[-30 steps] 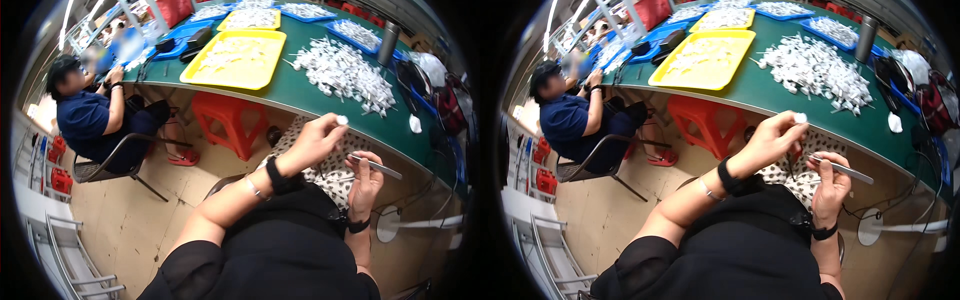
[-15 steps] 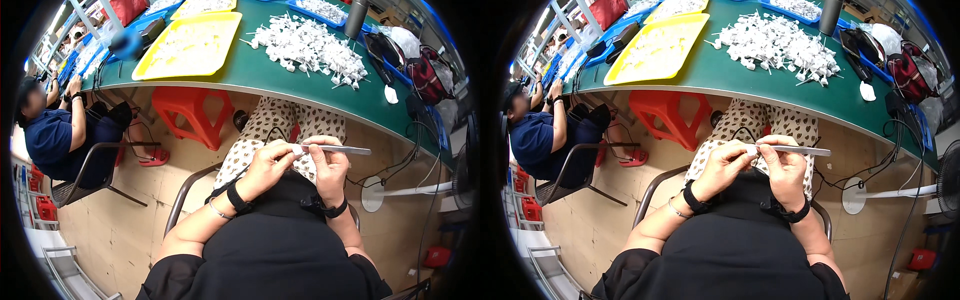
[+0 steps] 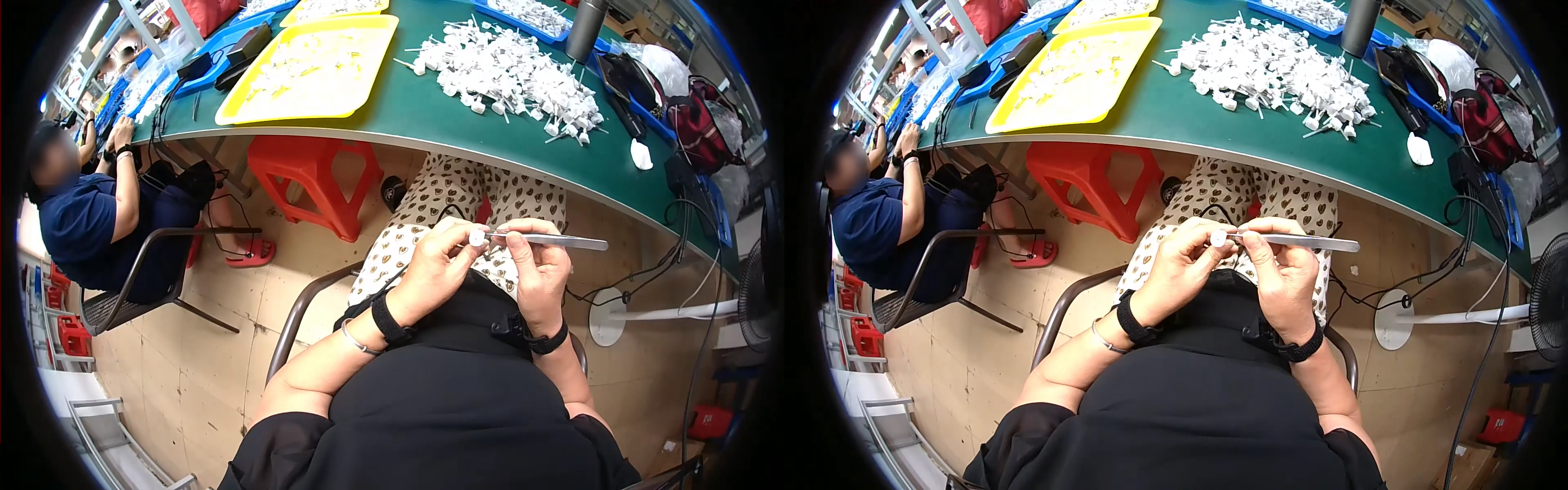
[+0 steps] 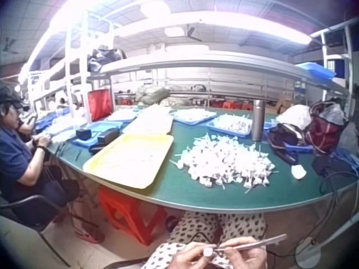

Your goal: The person sits at a green workbench and repeatedly picks up small white cylindrical components. Using a metal tool held in the right hand, they manipulate each component and place it into a yellow tray. The process is repetitive, with the person handling items one at a time from a pile on the table.

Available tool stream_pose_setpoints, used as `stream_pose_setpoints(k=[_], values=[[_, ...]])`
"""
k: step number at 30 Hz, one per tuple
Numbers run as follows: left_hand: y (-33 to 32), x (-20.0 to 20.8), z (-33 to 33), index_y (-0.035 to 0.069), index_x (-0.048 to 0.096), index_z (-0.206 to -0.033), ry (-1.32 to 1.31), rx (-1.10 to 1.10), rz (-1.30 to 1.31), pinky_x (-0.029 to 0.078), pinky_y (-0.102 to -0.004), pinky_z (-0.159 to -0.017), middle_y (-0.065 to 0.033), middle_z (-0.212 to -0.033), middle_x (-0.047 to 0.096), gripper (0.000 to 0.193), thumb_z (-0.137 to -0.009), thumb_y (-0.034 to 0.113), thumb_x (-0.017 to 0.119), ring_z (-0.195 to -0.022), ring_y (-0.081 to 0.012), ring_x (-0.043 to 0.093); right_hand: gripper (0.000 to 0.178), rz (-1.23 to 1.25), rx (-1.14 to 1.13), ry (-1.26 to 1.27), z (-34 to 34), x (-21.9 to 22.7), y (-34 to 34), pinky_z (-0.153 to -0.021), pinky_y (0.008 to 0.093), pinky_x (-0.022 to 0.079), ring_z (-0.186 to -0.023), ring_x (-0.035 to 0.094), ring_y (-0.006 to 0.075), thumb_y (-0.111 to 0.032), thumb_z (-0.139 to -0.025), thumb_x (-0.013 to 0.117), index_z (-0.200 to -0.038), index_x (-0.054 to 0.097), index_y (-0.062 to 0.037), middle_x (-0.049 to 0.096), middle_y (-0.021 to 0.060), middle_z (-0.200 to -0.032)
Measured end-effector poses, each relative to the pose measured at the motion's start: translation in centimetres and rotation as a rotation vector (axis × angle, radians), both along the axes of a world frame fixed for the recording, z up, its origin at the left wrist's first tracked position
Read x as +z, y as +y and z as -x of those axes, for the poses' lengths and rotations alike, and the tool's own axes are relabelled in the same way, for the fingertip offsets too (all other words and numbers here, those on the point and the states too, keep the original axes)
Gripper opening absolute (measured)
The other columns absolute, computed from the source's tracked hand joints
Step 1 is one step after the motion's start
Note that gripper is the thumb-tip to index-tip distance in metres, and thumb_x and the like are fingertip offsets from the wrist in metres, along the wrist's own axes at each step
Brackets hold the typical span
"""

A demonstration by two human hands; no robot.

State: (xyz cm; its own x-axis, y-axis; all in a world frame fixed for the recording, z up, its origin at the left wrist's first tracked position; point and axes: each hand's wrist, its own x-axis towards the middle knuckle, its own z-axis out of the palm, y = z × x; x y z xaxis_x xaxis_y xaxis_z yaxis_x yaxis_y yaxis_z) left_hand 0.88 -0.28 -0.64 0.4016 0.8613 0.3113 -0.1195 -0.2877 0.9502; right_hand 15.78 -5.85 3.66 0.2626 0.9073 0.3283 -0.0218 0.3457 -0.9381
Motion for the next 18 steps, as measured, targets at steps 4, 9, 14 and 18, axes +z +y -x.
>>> stream_pose_setpoints(k=[4,9,14,18], values=[[-0.1,0.0,0.1,-0.003,0.069,-0.108,0.003,-0.009,-0.027,0.062,-0.0276,-0.082,-0.0080,-0.104,0.064,0.011,-0.099,-0.002,0.063,-0.093,-0.0158,0.071,0.010,-0.004,0.014,-0.012,0.2,0.2,0.0,-0.080,0.0261,0.056,-0.087,0.069,0.0123,-0.001,-0.100,0.066,-0.109,0.065,0.0028,0.072,0.0085,-0.099],[-0.1,-0.4,0.0,-0.004,0.069,-0.105,0.029,0.005,-0.063,0.063,-0.0276,-0.079,-0.0088,-0.102,0.065,0.010,-0.097,-0.006,0.063,-0.089,-0.0161,0.072,0.008,-0.029,0.002,-0.096,0.2,-0.5,0.2,-0.075,0.0265,0.057,-0.082,0.069,0.0136,-0.001,-0.099,0.066,-0.105,0.066,0.0040,0.072,0.0083,-0.096],[-0.1,-0.3,0.0,-0.004,0.069,-0.103,0.058,0.023,-0.111,0.063,-0.0278,-0.078,-0.0090,-0.098,0.067,0.010,-0.095,-0.007,0.063,-0.087,-0.0161,0.072,0.008,-0.067,-0.043,-0.219,0.1,-0.9,0.3,-0.072,0.0266,0.057,-0.079,0.070,0.0141,-0.001,-0.098,0.067,-0.103,0.067,0.0043,0.071,0.0075,-0.093],[-0.1,-0.5,-0.1,-0.003,0.069,-0.104,0.052,0.040,-0.164,0.062,-0.0279,-0.076,-0.0090,-0.097,0.067,0.011,-0.095,-0.008,0.064,-0.086,-0.0165,0.072,0.008,-0.099,-0.051,-0.261,0.0,-1.2,0.5,-0.070,0.0268,0.057,-0.078,0.070,0.0142,-0.002,-0.098,0.068,-0.103,0.067,0.0041,0.071,0.0078,-0.092]])
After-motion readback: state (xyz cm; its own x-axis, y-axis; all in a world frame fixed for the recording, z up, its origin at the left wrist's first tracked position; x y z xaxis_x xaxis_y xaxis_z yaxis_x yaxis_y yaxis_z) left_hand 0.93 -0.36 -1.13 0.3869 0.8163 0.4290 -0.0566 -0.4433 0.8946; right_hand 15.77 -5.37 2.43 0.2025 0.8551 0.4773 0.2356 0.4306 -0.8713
